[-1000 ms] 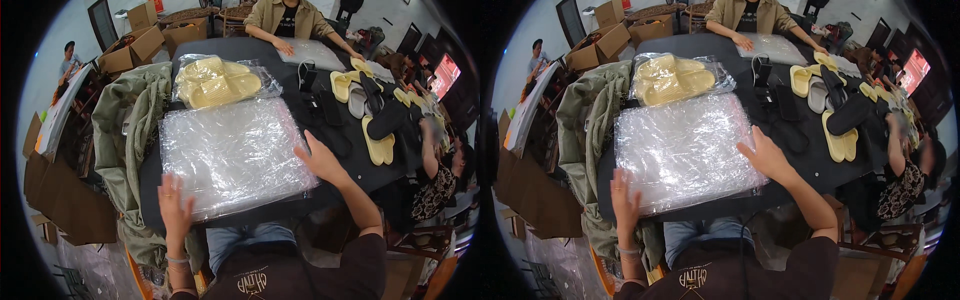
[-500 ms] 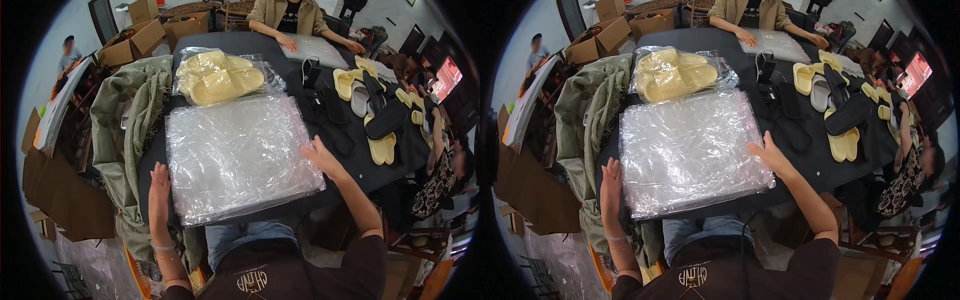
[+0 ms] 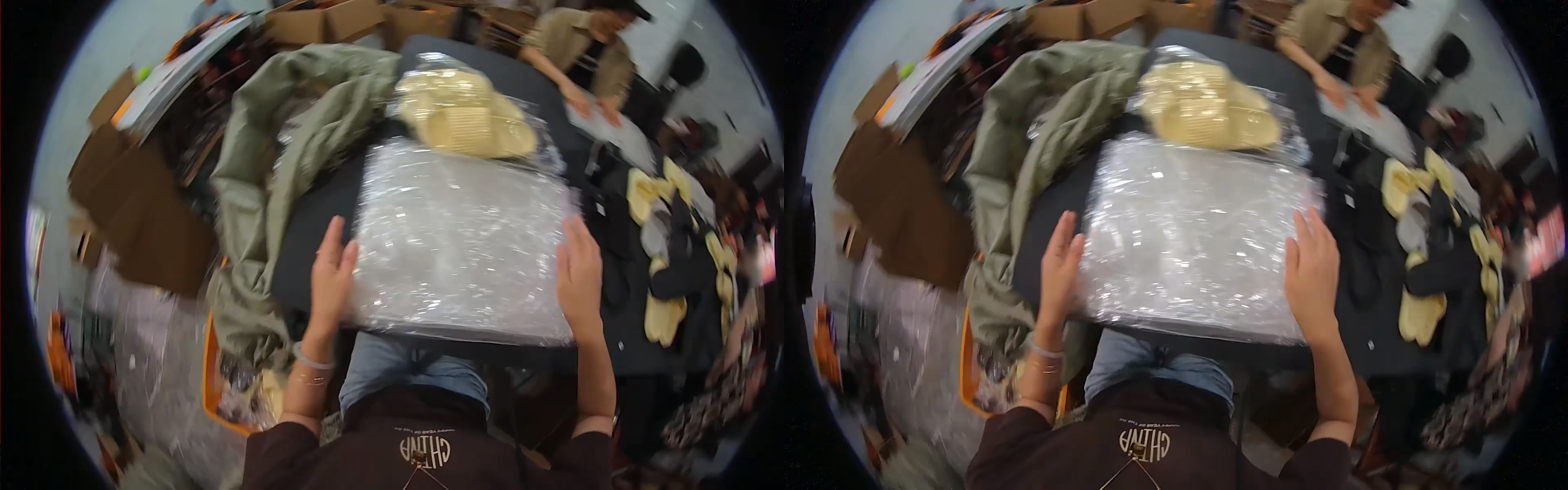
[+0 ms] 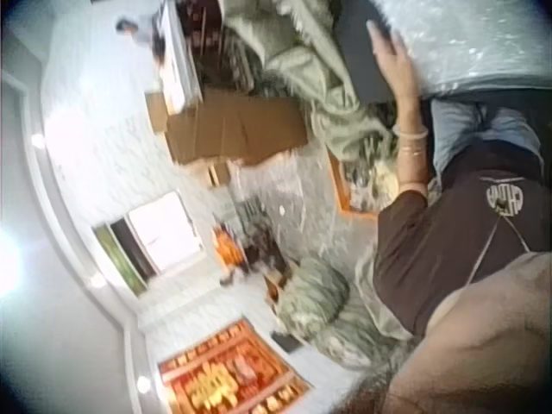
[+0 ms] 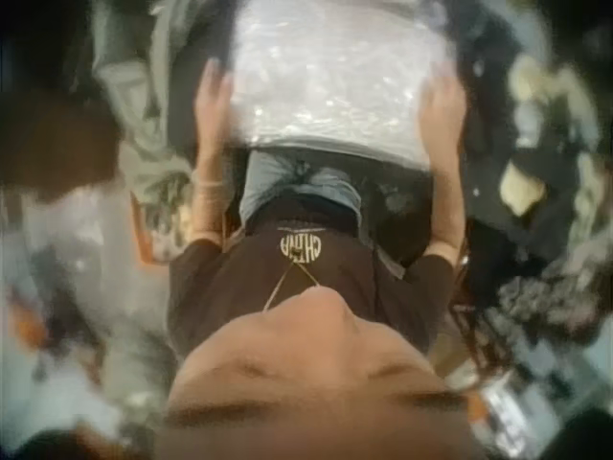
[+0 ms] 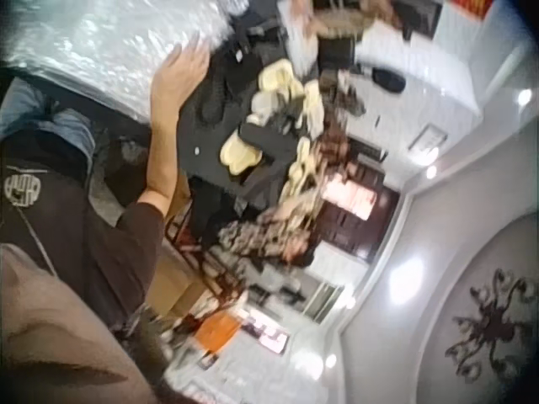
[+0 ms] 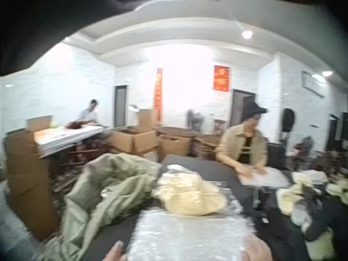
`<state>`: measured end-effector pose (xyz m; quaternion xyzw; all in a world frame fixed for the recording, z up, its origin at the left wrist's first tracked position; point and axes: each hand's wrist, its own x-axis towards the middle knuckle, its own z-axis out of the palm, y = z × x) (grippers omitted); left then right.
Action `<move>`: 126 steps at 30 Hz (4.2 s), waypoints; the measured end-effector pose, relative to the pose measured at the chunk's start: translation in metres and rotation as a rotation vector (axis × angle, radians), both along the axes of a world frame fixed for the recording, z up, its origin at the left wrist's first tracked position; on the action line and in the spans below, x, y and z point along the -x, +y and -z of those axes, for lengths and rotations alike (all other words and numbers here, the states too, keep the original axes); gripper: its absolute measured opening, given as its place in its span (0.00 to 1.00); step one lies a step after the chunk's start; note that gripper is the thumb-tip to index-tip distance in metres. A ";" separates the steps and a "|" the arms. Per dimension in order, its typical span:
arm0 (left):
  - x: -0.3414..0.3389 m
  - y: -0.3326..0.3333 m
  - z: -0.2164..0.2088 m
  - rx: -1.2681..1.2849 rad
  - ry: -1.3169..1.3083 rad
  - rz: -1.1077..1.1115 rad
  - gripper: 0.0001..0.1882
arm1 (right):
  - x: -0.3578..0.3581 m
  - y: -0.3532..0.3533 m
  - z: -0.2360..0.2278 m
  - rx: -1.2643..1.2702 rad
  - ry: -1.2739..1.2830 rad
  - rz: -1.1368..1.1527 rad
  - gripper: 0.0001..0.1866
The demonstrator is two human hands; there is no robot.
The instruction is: The person packs pairs of slippers into clear plastic bags. They retrieve slippers from a large green sack, place them on a table, and insert them into bags. The person handles multiple pairs of yellow, white, and black slippers throughout the process.
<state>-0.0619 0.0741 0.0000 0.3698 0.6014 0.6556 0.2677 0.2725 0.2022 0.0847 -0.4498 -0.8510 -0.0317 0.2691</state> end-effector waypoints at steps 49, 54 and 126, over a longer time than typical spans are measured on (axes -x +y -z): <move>0.320 0.007 0.107 1.867 1.127 -0.216 0.19 | 0.071 -0.013 0.061 0.395 0.109 -0.248 0.12; 0.284 0.039 0.120 1.023 1.261 -0.221 0.09 | 0.074 -0.011 0.061 0.414 0.118 -0.225 0.13; -0.029 0.033 -0.063 0.336 0.633 -0.075 0.14 | -0.060 -0.035 -0.007 0.289 0.531 0.286 0.11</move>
